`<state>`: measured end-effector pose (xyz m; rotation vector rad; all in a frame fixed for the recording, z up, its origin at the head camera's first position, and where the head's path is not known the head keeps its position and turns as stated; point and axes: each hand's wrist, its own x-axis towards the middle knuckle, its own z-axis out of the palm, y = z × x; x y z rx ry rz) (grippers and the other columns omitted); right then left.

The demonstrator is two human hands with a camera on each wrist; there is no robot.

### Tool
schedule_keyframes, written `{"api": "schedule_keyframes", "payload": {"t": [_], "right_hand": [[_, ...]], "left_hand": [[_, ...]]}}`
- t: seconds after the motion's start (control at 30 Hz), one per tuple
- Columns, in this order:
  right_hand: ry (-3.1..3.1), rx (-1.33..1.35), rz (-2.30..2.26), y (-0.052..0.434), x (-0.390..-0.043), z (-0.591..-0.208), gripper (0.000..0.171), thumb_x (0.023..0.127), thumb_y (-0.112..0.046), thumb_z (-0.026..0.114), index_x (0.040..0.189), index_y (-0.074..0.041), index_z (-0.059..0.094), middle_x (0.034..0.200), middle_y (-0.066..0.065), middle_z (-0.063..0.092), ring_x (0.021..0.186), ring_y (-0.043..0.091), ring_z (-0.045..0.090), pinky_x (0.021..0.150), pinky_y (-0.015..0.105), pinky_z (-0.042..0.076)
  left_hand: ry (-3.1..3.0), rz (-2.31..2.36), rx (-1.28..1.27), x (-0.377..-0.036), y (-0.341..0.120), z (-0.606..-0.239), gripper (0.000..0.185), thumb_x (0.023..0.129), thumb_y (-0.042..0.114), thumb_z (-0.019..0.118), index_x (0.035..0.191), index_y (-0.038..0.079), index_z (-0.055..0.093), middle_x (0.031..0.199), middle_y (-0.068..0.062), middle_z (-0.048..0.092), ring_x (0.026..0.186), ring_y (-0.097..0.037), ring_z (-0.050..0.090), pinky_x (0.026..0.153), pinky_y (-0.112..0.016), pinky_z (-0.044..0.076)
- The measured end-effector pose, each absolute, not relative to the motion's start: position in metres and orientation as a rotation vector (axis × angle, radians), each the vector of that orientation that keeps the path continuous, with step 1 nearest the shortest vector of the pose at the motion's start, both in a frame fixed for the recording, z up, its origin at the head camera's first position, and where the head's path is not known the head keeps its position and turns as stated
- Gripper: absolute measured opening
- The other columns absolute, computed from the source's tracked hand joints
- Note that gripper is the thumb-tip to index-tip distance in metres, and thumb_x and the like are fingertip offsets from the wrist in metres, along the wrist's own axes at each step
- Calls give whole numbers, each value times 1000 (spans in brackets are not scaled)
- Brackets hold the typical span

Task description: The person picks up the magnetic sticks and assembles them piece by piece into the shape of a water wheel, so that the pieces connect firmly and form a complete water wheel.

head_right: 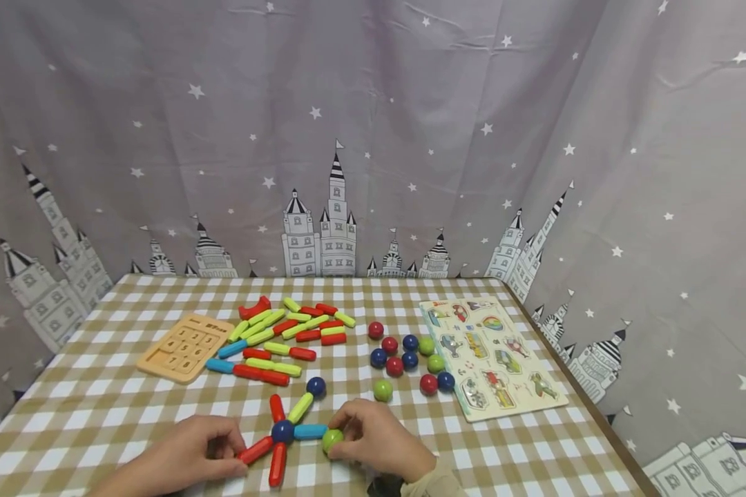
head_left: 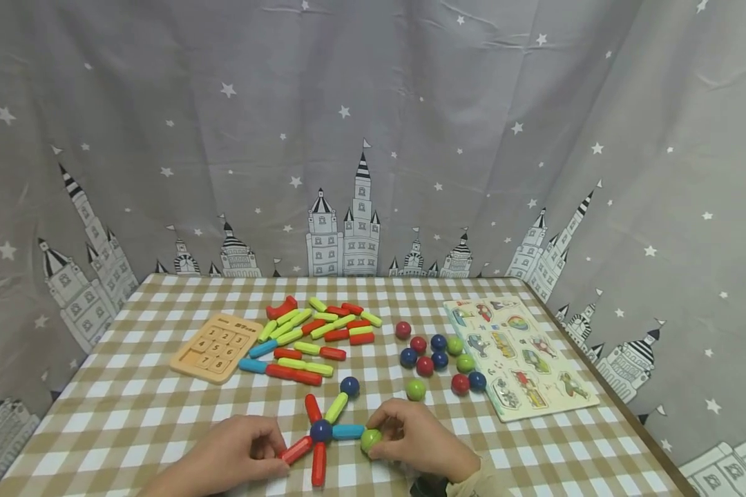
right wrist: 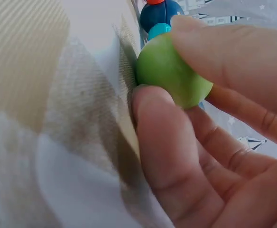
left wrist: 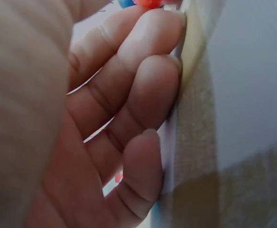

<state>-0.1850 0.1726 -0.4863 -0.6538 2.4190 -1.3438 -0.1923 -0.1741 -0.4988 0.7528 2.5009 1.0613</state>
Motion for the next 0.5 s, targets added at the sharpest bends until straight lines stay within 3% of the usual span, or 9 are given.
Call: {"api": "schedule_keyframes", "payload": {"t": [0.3,0.5], "right_hand": [[2469,-575,-1401,176,-187,-493,24,85,-18,84,105,-19,72,88,-7,69,73,6,64,63,21,53],[2438,-558,-1445,178,-190,-496,23,85,-17,84,104,-19,71,86,-4,70,71,6,65,61,20,52]], "left_hand": [[2620,974,813,-192,-155,-482,27,91,53,74,105,30,68,80,16,58,67,-1,52,57,-22,44],[2643,819,985,-206,-113,-462,18,93,40,76,104,26,73,82,16,54,67,-1,49,59,-23,43]]}}
